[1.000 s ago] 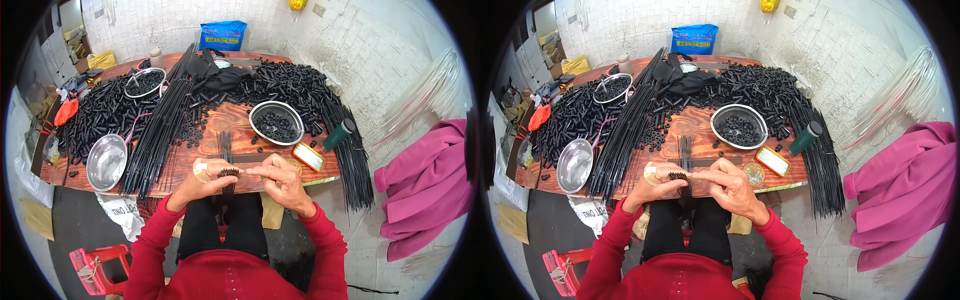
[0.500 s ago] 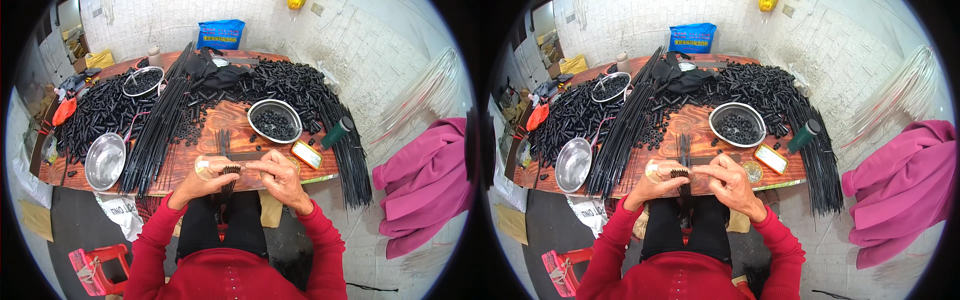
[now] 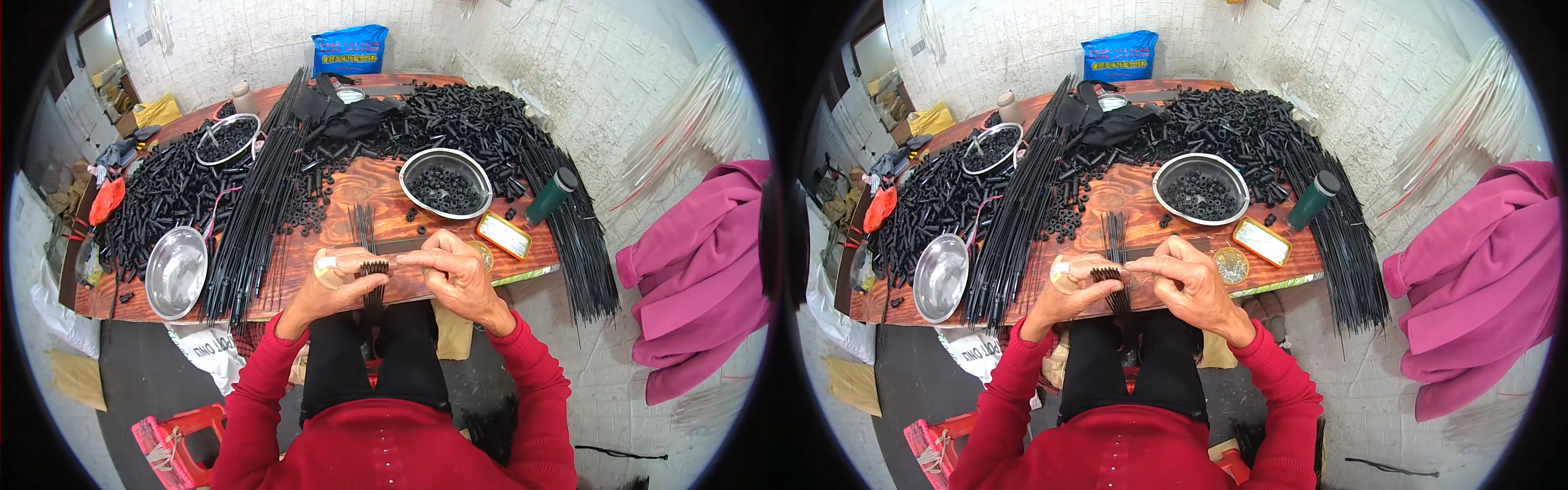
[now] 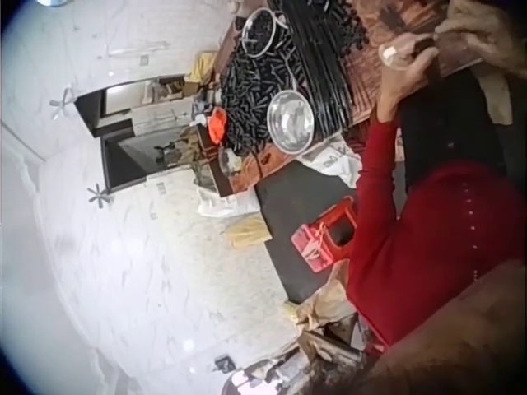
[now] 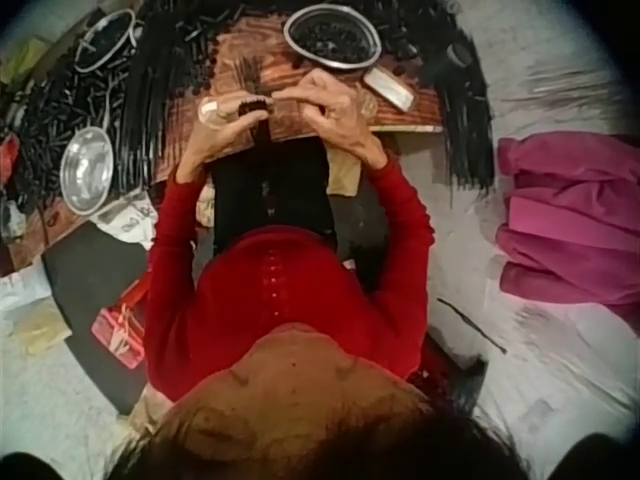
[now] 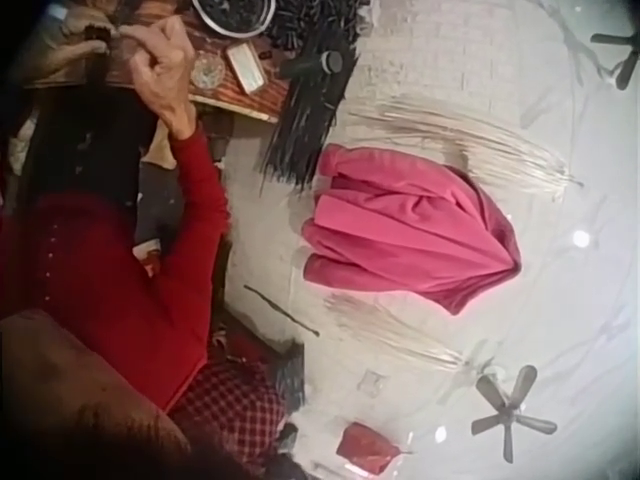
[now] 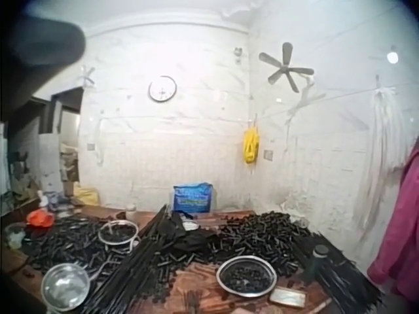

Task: Assembling industrial brushes by manually inserting black bristles into mounting strips.

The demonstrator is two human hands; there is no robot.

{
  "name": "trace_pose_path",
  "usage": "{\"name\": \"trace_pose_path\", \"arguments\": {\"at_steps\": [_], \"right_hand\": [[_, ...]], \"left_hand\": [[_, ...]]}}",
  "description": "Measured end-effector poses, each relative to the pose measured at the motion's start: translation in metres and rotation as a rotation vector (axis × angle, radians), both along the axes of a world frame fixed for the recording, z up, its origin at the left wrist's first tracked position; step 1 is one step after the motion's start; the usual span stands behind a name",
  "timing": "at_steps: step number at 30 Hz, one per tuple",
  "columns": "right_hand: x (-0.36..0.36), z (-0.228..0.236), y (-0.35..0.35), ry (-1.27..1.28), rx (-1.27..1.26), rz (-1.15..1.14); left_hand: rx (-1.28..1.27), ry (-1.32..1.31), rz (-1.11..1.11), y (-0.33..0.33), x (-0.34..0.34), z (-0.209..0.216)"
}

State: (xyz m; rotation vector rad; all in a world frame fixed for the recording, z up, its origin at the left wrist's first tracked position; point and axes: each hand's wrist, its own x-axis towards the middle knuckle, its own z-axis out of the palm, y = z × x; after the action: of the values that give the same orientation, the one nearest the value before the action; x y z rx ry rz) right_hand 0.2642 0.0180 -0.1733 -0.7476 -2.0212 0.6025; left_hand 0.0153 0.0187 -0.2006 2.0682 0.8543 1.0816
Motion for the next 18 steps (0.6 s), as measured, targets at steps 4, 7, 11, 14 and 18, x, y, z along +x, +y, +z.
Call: {"name": "trace_pose_path", "arguments": {"at_steps": [4, 7, 11, 14, 18], "right_hand": [[-0.0002, -0.0008, -0.001, -0.019, 0.02, 0.005], [0.0024, -0.001, -0.0005, -0.013, 0.032, 0.0], [0.0033, 0.0027, -0.0002, -0.014, 0.007, -0.012], [0.0029, 0.0019, 0.0023, -0.023, 0.03, -0.004], [0.0026, 0.0003, 0.0023, -0.02, 0.047, -0.009]], "left_hand": [[0.03, 0.001, 0.013, -0.0015, 0.0007, 0.0003], [0.018, -0.027, -0.005, 0.0013, 0.0011, -0.0023], [0.01, -0.01, 0.006, 0.0003, 0.0021, 0.0033], [0.003, 0.003, -0.003, 0.002, 0.0024, 0.0036], [0.018, 0.029, 0.012, 0.0009, 0.0027, 0.0031]]}}
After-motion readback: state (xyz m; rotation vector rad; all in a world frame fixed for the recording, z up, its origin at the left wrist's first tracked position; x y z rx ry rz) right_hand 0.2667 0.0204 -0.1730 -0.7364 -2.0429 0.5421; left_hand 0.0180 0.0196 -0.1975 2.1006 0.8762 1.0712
